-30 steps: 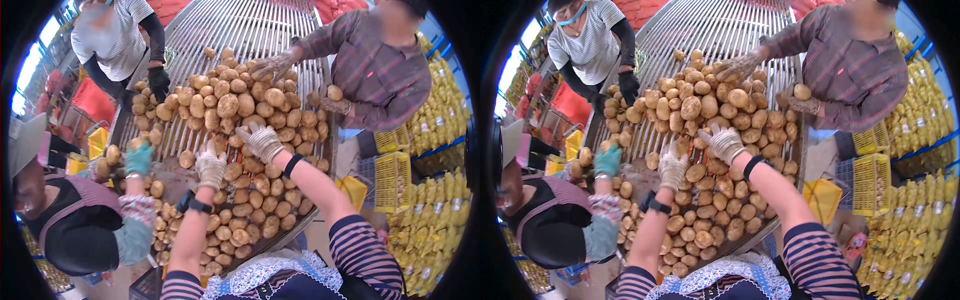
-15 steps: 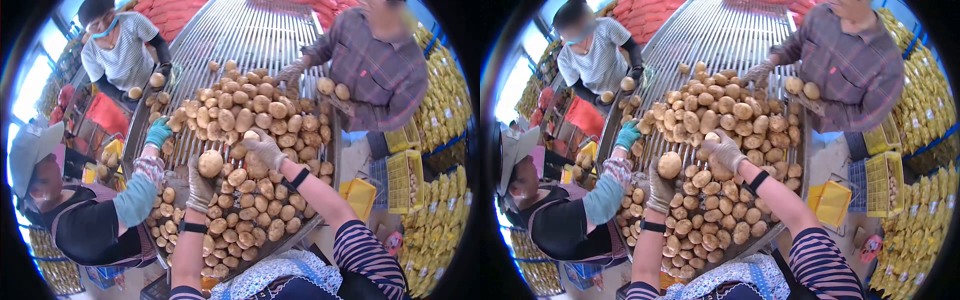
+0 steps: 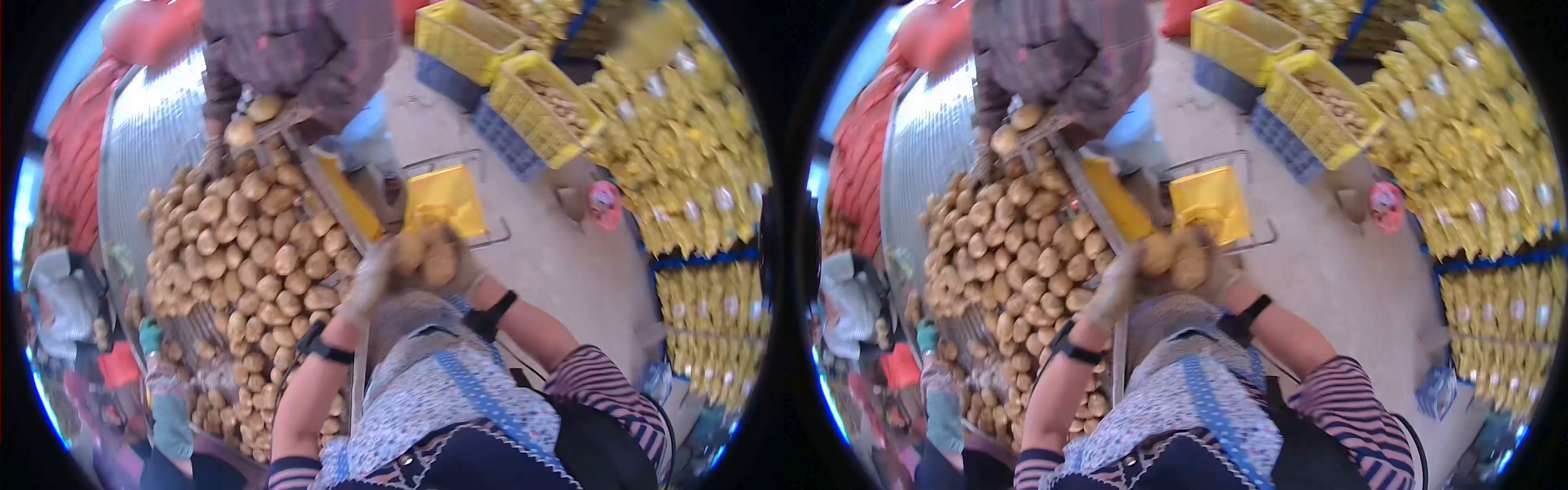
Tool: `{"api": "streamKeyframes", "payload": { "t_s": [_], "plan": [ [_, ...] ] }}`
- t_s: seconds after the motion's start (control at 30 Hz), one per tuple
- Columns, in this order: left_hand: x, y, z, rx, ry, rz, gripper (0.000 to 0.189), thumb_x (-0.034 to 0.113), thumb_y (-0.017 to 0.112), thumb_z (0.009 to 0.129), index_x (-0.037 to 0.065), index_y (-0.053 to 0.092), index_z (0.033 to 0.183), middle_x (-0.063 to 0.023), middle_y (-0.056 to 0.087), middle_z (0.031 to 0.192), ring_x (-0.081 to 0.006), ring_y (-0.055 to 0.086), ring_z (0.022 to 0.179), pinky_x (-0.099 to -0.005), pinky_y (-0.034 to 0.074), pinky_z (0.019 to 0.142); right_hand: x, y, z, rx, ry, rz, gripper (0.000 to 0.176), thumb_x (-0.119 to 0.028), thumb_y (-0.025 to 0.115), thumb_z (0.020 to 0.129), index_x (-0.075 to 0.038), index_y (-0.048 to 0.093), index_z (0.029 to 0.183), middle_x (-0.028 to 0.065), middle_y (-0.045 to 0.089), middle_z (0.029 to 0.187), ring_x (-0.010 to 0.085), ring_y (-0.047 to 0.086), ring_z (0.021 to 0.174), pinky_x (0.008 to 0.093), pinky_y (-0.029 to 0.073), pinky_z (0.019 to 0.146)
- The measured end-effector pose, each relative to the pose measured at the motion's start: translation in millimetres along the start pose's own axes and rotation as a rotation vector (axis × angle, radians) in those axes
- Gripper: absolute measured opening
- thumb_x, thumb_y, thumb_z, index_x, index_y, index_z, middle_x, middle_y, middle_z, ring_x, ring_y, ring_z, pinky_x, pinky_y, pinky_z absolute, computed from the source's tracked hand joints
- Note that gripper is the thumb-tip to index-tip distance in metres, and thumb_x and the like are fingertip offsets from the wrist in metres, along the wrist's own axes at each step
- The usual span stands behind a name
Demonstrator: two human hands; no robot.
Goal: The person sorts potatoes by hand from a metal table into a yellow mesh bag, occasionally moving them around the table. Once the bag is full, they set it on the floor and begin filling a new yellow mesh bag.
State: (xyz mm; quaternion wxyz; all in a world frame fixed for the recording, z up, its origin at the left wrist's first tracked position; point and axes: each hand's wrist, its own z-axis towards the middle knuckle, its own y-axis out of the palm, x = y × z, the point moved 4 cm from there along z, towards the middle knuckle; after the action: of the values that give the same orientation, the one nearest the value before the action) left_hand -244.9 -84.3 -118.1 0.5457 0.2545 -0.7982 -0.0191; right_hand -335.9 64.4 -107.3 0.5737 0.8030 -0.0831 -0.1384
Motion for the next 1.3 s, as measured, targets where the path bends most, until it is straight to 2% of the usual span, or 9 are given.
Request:
{"api": "streamKeyframes", "payload": {
  "t_s": [0.13, 0.3, 0.47, 0.57, 0.8, 1.07, 1.13, 1.23, 1.3],
  "plan": [
    [55.8, 61.2, -26.6, -0.06, -0.029, 0.154, 0.045, 0.033, 0.058, 0.099, 0.003, 0.055, 0.133, -0.0099, 0.059, 0.123, -0.0156, 0.061, 0.103, -0.0272, 0.051, 0.085, -61.1, -56.3, 7.9, 0.01, 0.001, -0.034, 0.062, -0.052, 0.066, 0.089, -0.009, 0.052, 0.13, 0.0123, 0.059, 0.127, 0.0276, 0.058, 0.117, 0.0491, 0.049, 0.101],
    [20.0, 23.9, -77.5, 0.082, 0.018, 0.232, 0.041, 0.03, 0.059, 0.098, 0.006, 0.058, 0.131, -0.0069, 0.063, 0.113, -0.0121, 0.062, 0.09, -0.0256, 0.051, 0.078, -50.4, -91.7, 43.8, 0.538, -0.116, -0.182, 0.041, -0.039, 0.064, 0.091, -0.011, 0.058, 0.12, 0.01, 0.064, 0.112, 0.0243, 0.064, 0.101, 0.0401, 0.056, 0.088],
    [-24.3, -44.1, -200.3, 0.648, -0.093, -0.216, 0.041, 0.03, 0.057, 0.099, 0.005, 0.057, 0.131, -0.0104, 0.068, 0.11, -0.0144, 0.066, 0.083, -0.0261, 0.055, 0.072, 89.7, 90.0, 122.4, 0.04, -0.039, -1.149, 0.036, -0.032, 0.065, 0.094, -0.003, 0.067, 0.116, 0.006, 0.069, 0.102, 0.0146, 0.065, 0.095, 0.0295, 0.052, 0.083],
    [-54.4, -64.0, -275.8, 0.823, -0.145, -0.346, 0.043, 0.031, 0.057, 0.098, 0.005, 0.055, 0.132, -0.0118, 0.067, 0.112, -0.0171, 0.067, 0.086, -0.0292, 0.057, 0.072, 171.5, 145.6, 185.6, -0.485, -0.52, -2.007, 0.034, -0.033, 0.062, 0.089, -0.005, 0.065, 0.107, 0.0188, 0.069, 0.102, 0.0376, 0.064, 0.097, 0.0425, 0.051, 0.085],
    [-108.5, -82.9, -382.9, 1.122, -0.034, -0.704, 0.048, 0.032, 0.058, 0.096, 0.004, 0.047, 0.134, -0.013, 0.066, 0.11, -0.02, 0.067, 0.086, -0.0334, 0.059, 0.071, 290.8, 122.9, 281.7, -0.243, -0.552, -2.917, 0.045, -0.026, 0.064, 0.081, -0.003, 0.056, 0.12, 0.0232, 0.062, 0.116, 0.0362, 0.056, 0.109, 0.0594, 0.039, 0.094],
    [-20.3, -220.8, -376.8, 1.164, 0.186, -0.02, 0.031, 0.019, 0.061, 0.096, -0.001, 0.061, 0.12, -0.0044, 0.063, 0.095, -0.0124, 0.058, 0.084, -0.0278, 0.05, 0.074, 280.8, 144.8, 266.1, -0.379, -0.349, -2.79, 0.075, -0.035, 0.08, 0.07, -0.019, 0.05, 0.137, 0.0185, 0.058, 0.12, 0.0352, 0.056, 0.113, 0.0489, 0.042, 0.101],
    [-13.9, -293.3, -346.5, 1.314, 0.428, 0.354, 0.036, 0.018, 0.063, 0.092, -0.003, 0.06, 0.12, -0.0176, 0.065, 0.107, -0.0306, 0.062, 0.098, -0.0399, 0.048, 0.091, 269.0, 144.3, 255.8, -0.327, -0.47, -2.372, 0.075, -0.03, 0.078, 0.072, -0.013, 0.049, 0.139, 0.0165, 0.057, 0.127, 0.0348, 0.056, 0.115, 0.046, 0.046, 0.099],
    [-13.4, -387.1, -295.4, 1.477, 0.433, 0.832, 0.049, 0.026, 0.065, 0.087, 0.003, 0.057, 0.13, -0.0224, 0.06, 0.123, -0.0384, 0.057, 0.115, -0.0467, 0.044, 0.101, 247.1, 118.9, 226.6, -0.092, 0.021, -1.087, 0.067, -0.028, 0.071, 0.078, -0.006, 0.049, 0.137, 0.0137, 0.059, 0.127, 0.0328, 0.059, 0.114, 0.0414, 0.051, 0.098],
    [-8.1, -418.8, -277.2, 1.559, 0.027, 0.933, 0.057, 0.031, 0.069, 0.083, 0.014, 0.056, 0.135, -0.0192, 0.051, 0.138, -0.0403, 0.049, 0.124, -0.0518, 0.042, 0.103, 236.3, 146.7, 175.3, -0.065, 0.301, -0.524, 0.054, -0.029, 0.064, 0.085, -0.006, 0.052, 0.133, 0.0132, 0.063, 0.121, 0.0332, 0.064, 0.109, 0.0474, 0.055, 0.093]
  ]
}}
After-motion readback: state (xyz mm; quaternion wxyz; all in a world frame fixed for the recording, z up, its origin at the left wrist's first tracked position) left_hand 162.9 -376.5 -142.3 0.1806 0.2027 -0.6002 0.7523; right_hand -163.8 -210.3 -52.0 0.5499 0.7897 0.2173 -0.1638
